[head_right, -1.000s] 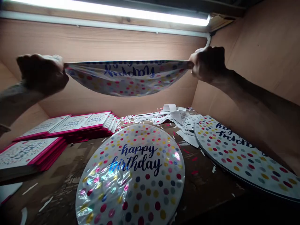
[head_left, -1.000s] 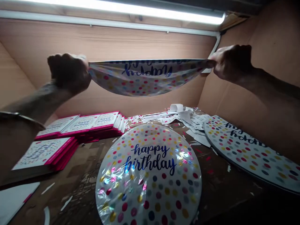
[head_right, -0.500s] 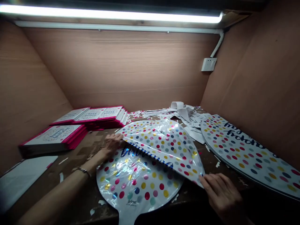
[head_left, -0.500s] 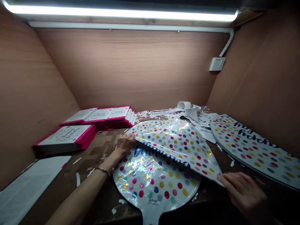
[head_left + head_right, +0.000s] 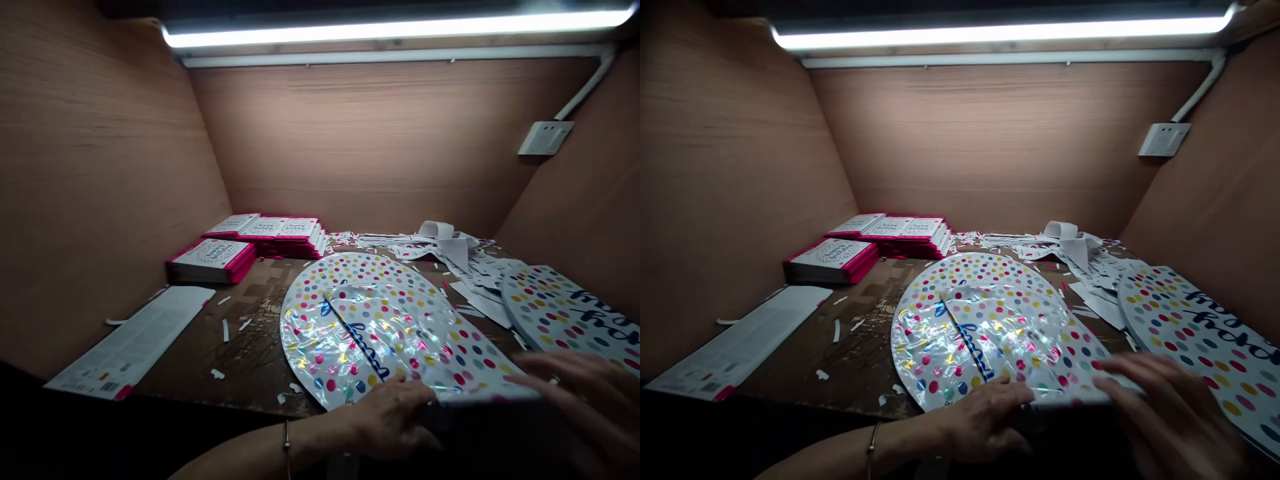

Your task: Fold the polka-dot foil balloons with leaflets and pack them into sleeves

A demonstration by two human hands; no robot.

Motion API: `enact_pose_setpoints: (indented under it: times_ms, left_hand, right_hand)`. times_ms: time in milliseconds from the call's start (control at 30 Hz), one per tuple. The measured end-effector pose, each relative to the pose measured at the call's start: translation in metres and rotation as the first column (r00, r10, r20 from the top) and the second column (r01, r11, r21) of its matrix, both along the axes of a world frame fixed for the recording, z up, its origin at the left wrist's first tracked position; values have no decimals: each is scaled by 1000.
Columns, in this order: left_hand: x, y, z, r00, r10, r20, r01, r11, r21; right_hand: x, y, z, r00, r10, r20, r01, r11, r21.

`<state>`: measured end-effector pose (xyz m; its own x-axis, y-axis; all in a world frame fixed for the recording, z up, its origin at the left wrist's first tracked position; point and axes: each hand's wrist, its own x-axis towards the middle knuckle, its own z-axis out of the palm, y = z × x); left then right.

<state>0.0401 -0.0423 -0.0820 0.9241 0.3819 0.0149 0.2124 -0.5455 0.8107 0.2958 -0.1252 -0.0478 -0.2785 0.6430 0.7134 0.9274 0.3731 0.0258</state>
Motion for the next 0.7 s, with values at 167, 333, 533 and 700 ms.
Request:
enact_pose_setpoints:
  times_ms: [167,333,533,700]
  left_hand:
    - [-6,-1,-7,894,433,116,-164,556,-815]
    - [1,7,-26,632,775,3,-81,70,-994]
    - [5,13,-30,485,874,37,18,32,-999]
    - [3,16,-28,461,887,-7,9,-13,-1000]
  right_hand:
    - [-91,134,72,939,343,-8,-302,816,-493]
    - [-148,229,7,932,361,-31,-290,691,-662]
    - [-151,256,-52,960,270,-79,-241,644,-726]
    - [-156,263,-55,977,195,-88,-193,628,-754]
